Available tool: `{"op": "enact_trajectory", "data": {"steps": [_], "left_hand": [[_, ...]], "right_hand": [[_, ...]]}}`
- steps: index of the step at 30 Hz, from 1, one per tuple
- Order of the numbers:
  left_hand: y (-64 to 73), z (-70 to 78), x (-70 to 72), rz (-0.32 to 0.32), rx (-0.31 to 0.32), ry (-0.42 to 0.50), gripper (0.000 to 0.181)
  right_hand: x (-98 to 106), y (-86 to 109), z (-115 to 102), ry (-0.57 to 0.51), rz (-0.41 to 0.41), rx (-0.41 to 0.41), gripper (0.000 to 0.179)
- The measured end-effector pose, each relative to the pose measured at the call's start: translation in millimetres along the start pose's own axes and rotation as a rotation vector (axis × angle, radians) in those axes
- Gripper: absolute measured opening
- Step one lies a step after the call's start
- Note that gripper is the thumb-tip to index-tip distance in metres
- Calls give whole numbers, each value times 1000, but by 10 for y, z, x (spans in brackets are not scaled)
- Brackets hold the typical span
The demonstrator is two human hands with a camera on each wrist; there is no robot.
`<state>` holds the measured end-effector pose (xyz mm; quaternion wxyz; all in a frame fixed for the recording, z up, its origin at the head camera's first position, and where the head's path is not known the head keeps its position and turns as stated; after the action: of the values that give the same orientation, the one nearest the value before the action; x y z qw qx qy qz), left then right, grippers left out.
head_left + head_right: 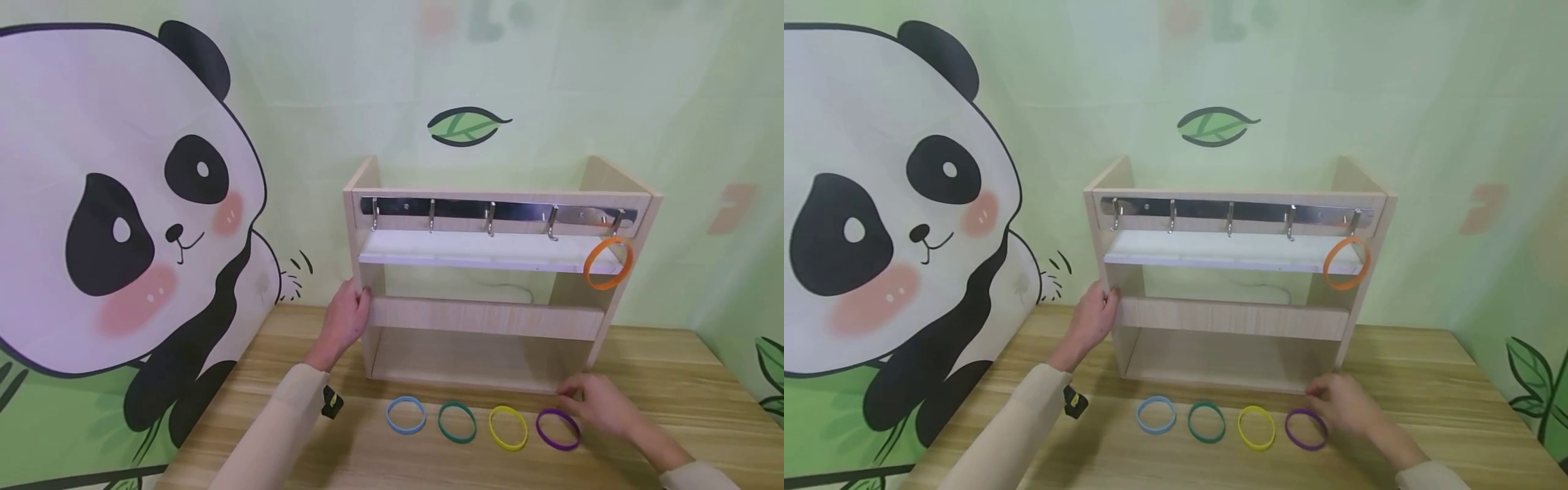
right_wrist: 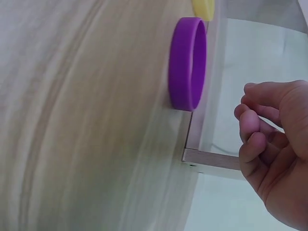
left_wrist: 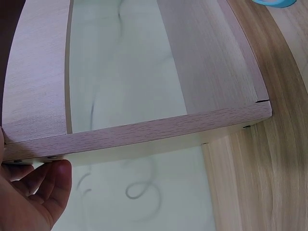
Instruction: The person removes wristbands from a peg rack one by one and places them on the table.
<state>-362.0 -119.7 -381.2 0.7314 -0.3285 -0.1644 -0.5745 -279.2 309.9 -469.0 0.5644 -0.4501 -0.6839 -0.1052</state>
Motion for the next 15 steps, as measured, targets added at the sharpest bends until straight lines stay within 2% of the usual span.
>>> {"op": "enact_trajectory", "data": {"steps": [6, 15], "left_hand": [[3, 1, 1, -9, 3, 13, 38], [12, 4, 3, -4, -11, 12, 38]], "right_hand": [[71, -9, -91, 16, 25, -17, 8], [183, -25, -214, 39, 107, -39, 6]]}}
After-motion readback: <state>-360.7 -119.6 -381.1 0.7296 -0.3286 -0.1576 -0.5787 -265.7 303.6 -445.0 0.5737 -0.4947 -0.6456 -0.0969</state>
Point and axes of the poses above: each hand's wrist, its own y-axis away from the middle knuckle, its own x-axis out of the back of the hand, z = x × y, the point moved 2 cm from there along -y, towards the middle knuckle, and after that the axes turned 11 degrees about x, right-handed, at the moved point
